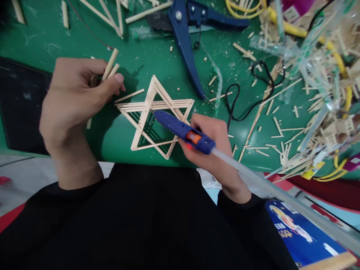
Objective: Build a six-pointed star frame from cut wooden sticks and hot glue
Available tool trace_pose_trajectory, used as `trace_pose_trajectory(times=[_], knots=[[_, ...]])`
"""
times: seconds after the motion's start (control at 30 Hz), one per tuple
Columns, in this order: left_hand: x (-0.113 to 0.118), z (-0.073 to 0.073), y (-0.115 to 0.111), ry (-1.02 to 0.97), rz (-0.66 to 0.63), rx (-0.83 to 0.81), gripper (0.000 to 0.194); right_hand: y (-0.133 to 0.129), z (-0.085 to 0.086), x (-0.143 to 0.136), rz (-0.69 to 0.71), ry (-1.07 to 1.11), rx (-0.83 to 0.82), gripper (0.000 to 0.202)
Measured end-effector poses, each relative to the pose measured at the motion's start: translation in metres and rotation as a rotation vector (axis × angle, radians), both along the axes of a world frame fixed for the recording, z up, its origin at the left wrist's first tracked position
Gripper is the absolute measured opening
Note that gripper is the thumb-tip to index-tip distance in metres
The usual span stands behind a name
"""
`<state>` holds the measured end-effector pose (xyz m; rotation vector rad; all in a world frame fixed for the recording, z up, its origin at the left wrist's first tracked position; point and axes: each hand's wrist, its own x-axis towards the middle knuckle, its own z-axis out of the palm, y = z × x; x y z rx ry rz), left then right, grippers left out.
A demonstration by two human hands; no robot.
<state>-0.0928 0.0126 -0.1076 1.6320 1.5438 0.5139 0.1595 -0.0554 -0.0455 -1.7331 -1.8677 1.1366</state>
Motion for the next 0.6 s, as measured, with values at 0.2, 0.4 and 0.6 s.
trace_pose_trajectory(times=[0.2,0.4,0.6], knots=[[0.004,0.007,-0.001,0.076,0.0,-0.033,0.029,-0.007,0.006,0.017,-0.044,-0.062,0.006,0.033],[0.004,0.006,-0.001,0.092,-0.011,-0.017,0.03,-0.009,0.009,0.027,-0.097,-0.073,0.001,0.031],[0.004,0.006,-0.002,0.081,0.001,-0.02,0.029,-0.006,0.008,0.025,-0.087,-0.09,-0.002,0.034]])
